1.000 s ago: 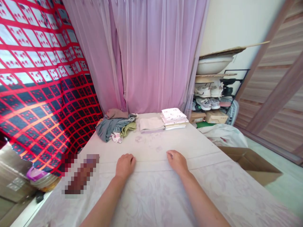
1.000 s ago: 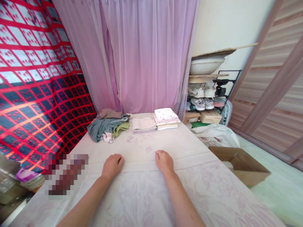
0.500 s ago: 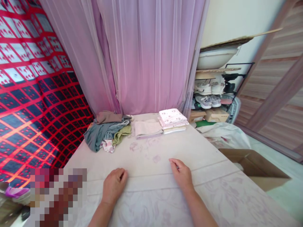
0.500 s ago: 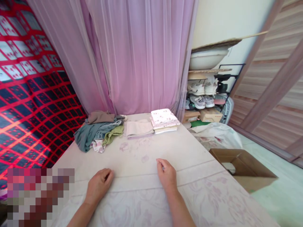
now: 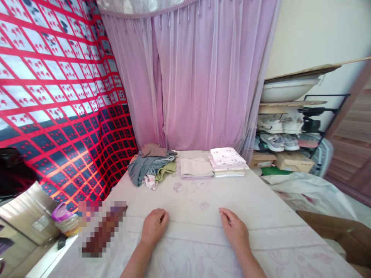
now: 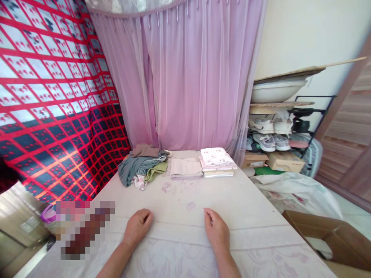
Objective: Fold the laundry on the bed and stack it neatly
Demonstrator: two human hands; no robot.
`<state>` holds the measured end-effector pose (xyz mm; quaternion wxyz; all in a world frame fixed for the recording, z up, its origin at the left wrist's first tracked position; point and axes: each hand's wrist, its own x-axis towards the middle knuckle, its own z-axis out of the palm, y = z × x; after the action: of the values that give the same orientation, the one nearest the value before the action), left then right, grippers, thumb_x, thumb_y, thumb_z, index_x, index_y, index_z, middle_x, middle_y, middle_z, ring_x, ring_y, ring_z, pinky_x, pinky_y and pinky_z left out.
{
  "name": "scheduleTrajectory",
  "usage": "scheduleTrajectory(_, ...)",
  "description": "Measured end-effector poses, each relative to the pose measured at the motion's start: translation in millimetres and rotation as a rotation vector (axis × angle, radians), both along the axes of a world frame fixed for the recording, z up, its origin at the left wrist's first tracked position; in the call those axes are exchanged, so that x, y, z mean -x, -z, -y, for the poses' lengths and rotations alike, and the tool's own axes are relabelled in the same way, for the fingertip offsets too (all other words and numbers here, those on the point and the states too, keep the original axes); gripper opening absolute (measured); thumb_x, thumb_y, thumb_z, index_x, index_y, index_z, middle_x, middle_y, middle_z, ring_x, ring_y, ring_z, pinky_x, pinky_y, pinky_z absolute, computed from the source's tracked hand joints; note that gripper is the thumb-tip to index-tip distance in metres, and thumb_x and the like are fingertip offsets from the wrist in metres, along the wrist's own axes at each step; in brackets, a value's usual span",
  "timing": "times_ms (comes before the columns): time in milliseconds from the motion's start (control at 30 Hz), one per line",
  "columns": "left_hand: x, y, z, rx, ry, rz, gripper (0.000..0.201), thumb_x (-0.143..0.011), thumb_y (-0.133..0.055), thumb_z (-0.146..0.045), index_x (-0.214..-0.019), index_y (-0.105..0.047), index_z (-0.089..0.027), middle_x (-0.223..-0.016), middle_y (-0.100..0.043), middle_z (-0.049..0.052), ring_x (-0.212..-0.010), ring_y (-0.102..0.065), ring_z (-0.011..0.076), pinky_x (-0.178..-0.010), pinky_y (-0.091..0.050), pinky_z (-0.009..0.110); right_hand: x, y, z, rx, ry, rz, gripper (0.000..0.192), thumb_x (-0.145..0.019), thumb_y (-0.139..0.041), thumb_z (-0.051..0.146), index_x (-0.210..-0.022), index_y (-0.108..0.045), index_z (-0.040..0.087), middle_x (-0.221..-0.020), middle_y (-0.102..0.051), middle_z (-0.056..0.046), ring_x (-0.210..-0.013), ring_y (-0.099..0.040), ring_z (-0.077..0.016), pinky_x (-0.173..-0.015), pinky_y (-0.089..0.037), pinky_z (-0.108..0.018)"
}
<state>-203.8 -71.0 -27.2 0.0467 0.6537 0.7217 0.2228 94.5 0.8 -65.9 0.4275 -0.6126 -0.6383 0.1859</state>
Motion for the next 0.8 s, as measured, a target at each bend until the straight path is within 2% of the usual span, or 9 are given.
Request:
scheduleTrajectory(233,1.5,0.7,-0.9,-0.016,-0.001,0.027,0.033,-0.089,-0.037,-0.03,-0.059,-0.047,-0.02,-0.064,-0.055,0.002,-0.066,-0.052,0.0147,-0.064,-0.034,0.025,-0.6,3.7,-2.6,0.007,-0.008,-0.067,0.046,-0.078,-0.039,0.05,-0.091,-0.073,0.023,-0.098,-0.074,-0.007,-0.092,-0.068,-0.0236,-0.083,-0.052,-0.035)
scheduleTrajectory(400,-0.4,-0.7,-1.4,0.017,-0.017,-0.008,0.033,-0.088,-0.038,-0.028,-0.06,-0.05,-0.019,-0.066,-0.057,0.002,-0.067,-0.052,0.0145,-0.064,-0.033,0.025,1.2,-0.7,-1.6,0.056,-0.026,-0.009,0.047,-0.079,-0.036,0.048,-0.094,-0.073,0.022,-0.102,-0.073,-0.007,-0.092,-0.067,-0.0237,-0.082,-0.051,-0.034)
scheduleTrajectory(567,-2.4,-4.5,-2.2,0.034,-0.045,-0.035,0.031,-0.088,-0.039,-0.027,-0.061,-0.052,-0.019,-0.069,-0.059,0.003,-0.07,-0.054,0.0148,-0.065,-0.033,0.025,2.8,-5.8,1.0,0.112,-0.024,0.095,0.046,-0.082,-0.036,0.045,-0.101,-0.072,0.024,-0.104,-0.072,-0.005,-0.084,-0.067,-0.0208,-0.078,-0.051,-0.031)
scheduleTrajectory(800,-3.0,-5.8,-3.3,0.052,-0.052,-0.027,0.033,-0.09,-0.038,-0.029,-0.063,-0.054,-0.019,-0.069,-0.06,0.002,-0.07,-0.054,0.0144,-0.064,-0.032,0.025,0.0,-7.7,1.7,0.082,-0.043,0.113,0.044,-0.082,-0.037,0.046,-0.097,-0.073,0.025,-0.101,-0.073,-0.005,-0.083,-0.067,-0.0213,-0.076,-0.051,-0.031)
